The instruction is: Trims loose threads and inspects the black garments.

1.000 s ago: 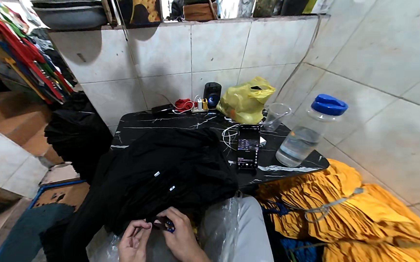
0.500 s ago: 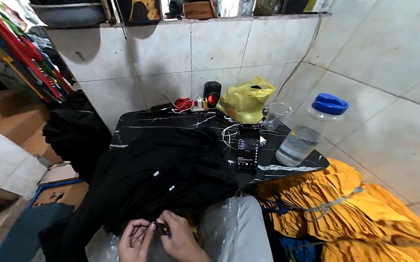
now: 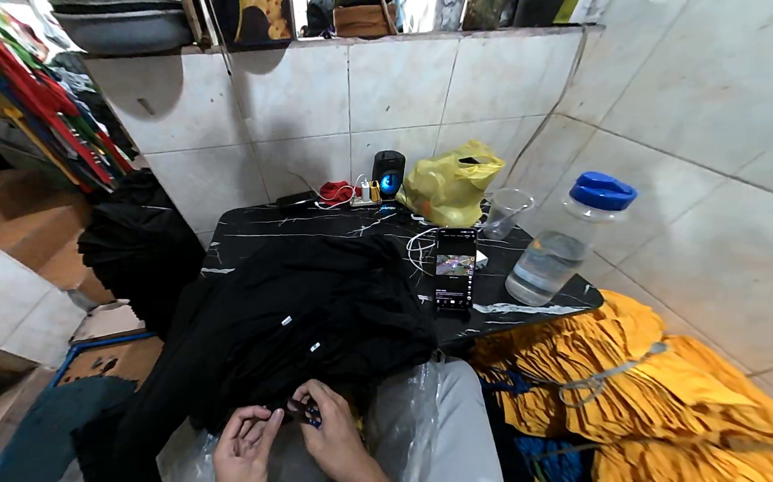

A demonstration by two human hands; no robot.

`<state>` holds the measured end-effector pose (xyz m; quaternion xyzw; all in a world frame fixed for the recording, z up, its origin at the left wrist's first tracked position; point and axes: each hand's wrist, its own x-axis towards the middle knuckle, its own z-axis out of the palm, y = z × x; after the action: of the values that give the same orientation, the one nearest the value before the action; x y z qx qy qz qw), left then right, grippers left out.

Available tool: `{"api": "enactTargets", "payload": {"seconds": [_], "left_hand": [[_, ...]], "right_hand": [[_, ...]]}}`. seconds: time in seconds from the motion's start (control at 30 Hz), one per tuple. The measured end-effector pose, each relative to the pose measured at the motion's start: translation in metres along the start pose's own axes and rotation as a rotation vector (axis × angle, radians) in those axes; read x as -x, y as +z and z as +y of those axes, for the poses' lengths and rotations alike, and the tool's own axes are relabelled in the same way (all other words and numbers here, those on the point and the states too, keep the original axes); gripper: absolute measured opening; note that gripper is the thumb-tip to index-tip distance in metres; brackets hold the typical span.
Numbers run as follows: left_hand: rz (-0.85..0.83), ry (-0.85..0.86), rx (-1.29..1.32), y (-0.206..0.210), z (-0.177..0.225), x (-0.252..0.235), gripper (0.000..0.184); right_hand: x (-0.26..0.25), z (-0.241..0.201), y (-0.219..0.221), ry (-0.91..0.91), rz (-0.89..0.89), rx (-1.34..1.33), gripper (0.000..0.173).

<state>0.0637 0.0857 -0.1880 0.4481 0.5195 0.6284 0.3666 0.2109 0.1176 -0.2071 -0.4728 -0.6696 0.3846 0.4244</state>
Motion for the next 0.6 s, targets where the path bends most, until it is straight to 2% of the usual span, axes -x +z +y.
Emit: {"api": "enactTargets", "payload": {"seconds": [0.3,0.43,0.6], "left_hand": [[0.001,0.011,-0.009,-0.0022,-0.0010,-0.0006,0.019],[-0.013,0.017,-0.010,-0.0024,-0.0009,-0.0004,0.019],[-0.017,0.008,-0.012,-0.0026,-0.0018,-0.0006,0.018]], "right_hand": [[0.0009,-0.0020,-0.0011,0.024,-0.040,0.020,0.020],[0.0005,-0.0024,0.0001,0.030,-0.059,-0.001,0.028],[0.0015,-0.0013,0.0011,-0.029,-0.036,0.022,0.020]]}}
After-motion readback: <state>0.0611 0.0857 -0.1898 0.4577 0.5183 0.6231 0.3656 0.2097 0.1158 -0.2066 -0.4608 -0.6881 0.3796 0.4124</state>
